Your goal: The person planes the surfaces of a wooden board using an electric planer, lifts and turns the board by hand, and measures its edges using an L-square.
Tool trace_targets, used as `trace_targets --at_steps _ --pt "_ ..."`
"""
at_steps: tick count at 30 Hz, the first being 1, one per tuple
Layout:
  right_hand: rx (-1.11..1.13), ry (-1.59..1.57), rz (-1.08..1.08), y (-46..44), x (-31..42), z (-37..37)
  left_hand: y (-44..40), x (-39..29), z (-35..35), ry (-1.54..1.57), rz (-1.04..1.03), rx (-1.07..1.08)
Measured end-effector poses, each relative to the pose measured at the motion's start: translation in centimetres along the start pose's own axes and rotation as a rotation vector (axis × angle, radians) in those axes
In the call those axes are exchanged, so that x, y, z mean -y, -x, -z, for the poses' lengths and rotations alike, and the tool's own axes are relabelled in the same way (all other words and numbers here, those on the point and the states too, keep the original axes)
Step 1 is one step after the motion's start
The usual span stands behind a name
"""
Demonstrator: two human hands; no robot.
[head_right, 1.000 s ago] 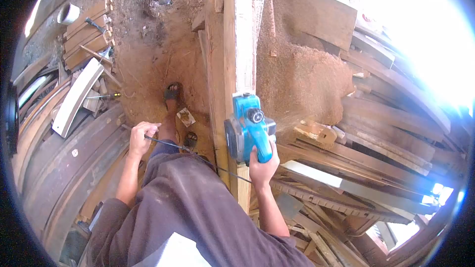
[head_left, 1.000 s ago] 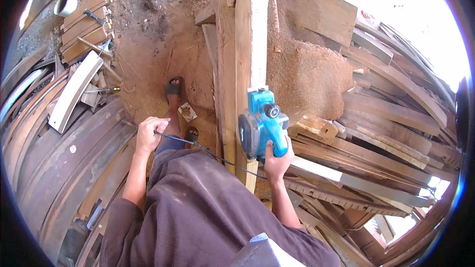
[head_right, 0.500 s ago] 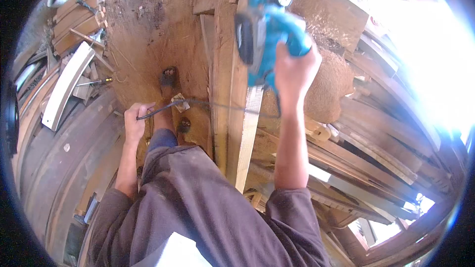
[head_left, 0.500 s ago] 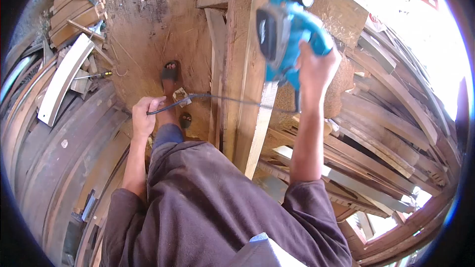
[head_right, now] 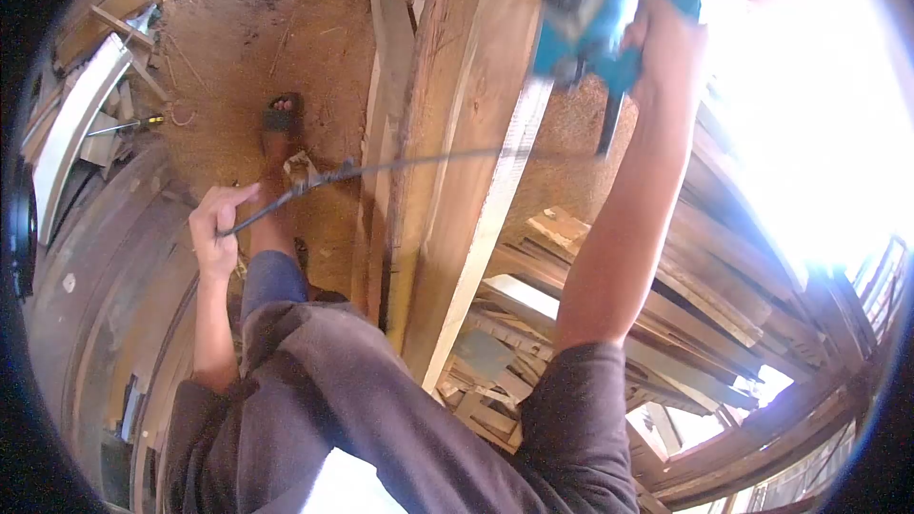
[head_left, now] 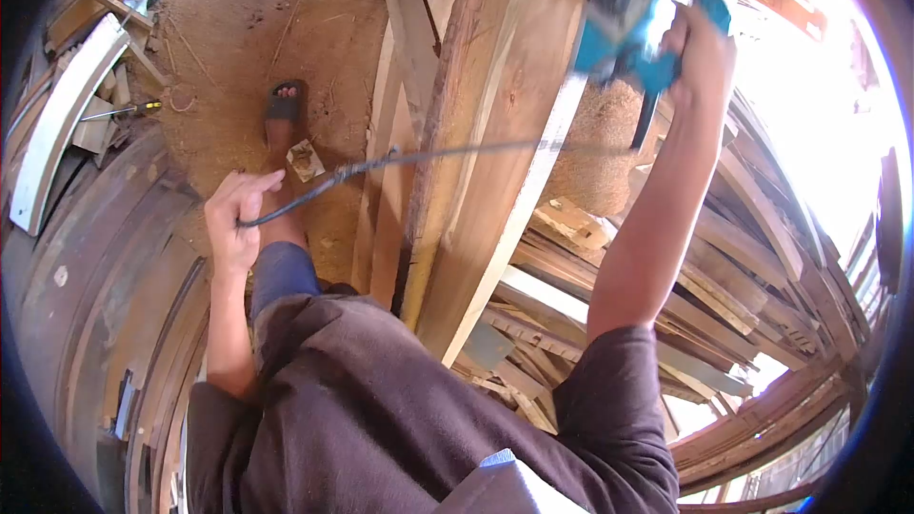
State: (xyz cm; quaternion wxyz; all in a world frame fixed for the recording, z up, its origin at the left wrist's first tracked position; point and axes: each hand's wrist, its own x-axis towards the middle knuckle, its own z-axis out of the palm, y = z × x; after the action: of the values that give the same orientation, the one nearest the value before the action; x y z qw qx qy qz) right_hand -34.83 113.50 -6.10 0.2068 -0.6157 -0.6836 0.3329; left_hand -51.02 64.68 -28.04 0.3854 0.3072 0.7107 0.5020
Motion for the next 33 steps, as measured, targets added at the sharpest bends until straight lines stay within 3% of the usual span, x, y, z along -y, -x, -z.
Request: trace_targets --at_steps 3,7,8,11,17,19,33 --pt "-0.138 0.201 -0.009 12.5 -3.9 2.6 3.0 2.3 0.1 -0.012 -0.012 -0.008" --pt "-0.064 0.365 -0.087 31.2 -11.2 8.2 6.4 5.7 -1.0 -0.083 0.030 0.083" --pt "-0.156 0.180 -0.236 35.2 -11.4 7.9 6.9 6.3 -1.5 -0.092 0.032 0.144" --pt "-0.190 0.133 -0.365 40.5 -12.9 9.3 7.0 6.9 -3.5 -0.082 0.045 0.279" --pt "-0.163 0.233 -0.214 32.0 -10.4 7.5 4.6 7.1 -4.9 -0.024 0.009 0.282" --pt "-0.169 0.202 -0.209 28.3 -9.2 6.6 3.6 7.4 -4.4 0.014 0.029 0.186" --pt "-0.157 0.000 -0.037 9.6 -1.0 0.3 -3.2 4.2 -1.3 -0.065 0.037 0.123"
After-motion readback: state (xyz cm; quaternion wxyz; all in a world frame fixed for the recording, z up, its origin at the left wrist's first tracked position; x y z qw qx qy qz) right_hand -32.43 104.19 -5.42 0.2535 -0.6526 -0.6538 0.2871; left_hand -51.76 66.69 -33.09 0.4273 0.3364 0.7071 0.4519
